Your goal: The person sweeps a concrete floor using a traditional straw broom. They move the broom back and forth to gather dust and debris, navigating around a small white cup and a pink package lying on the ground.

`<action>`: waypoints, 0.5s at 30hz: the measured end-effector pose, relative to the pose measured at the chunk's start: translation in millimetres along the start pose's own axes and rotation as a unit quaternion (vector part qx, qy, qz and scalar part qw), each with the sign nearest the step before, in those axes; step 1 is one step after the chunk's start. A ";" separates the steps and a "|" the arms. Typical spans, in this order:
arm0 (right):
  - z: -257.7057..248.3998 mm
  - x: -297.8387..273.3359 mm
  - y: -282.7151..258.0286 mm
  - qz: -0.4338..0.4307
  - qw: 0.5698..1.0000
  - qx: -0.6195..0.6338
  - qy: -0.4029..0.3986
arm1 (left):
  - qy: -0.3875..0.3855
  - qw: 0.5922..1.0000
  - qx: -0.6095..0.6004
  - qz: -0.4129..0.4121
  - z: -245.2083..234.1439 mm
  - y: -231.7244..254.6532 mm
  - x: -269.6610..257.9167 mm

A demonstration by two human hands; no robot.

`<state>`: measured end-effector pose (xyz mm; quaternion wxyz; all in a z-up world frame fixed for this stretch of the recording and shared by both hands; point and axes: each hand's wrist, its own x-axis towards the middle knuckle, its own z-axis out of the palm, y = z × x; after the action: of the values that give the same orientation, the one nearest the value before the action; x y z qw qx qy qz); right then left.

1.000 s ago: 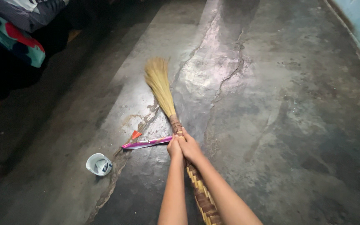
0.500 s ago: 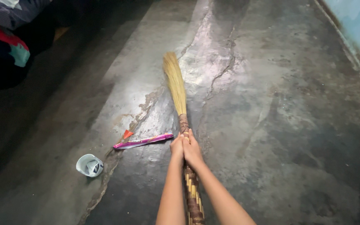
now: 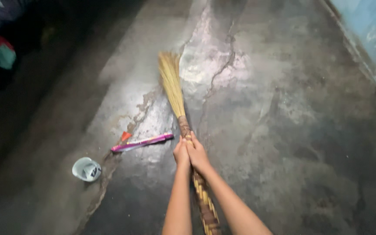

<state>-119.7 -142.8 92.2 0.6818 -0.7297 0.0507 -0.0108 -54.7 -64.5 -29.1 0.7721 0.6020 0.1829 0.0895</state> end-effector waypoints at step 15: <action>-42.7 -15.9 45.8 0.025 0.997 0.050 0.057 | -0.048 0.993 0.087 -0.065 38.2 33.6 -80.3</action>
<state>-141.8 -186.8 50.4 0.7137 -0.6911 0.1076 -0.0379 -110.7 -118.9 25.2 0.7291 0.6570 0.1915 -0.0066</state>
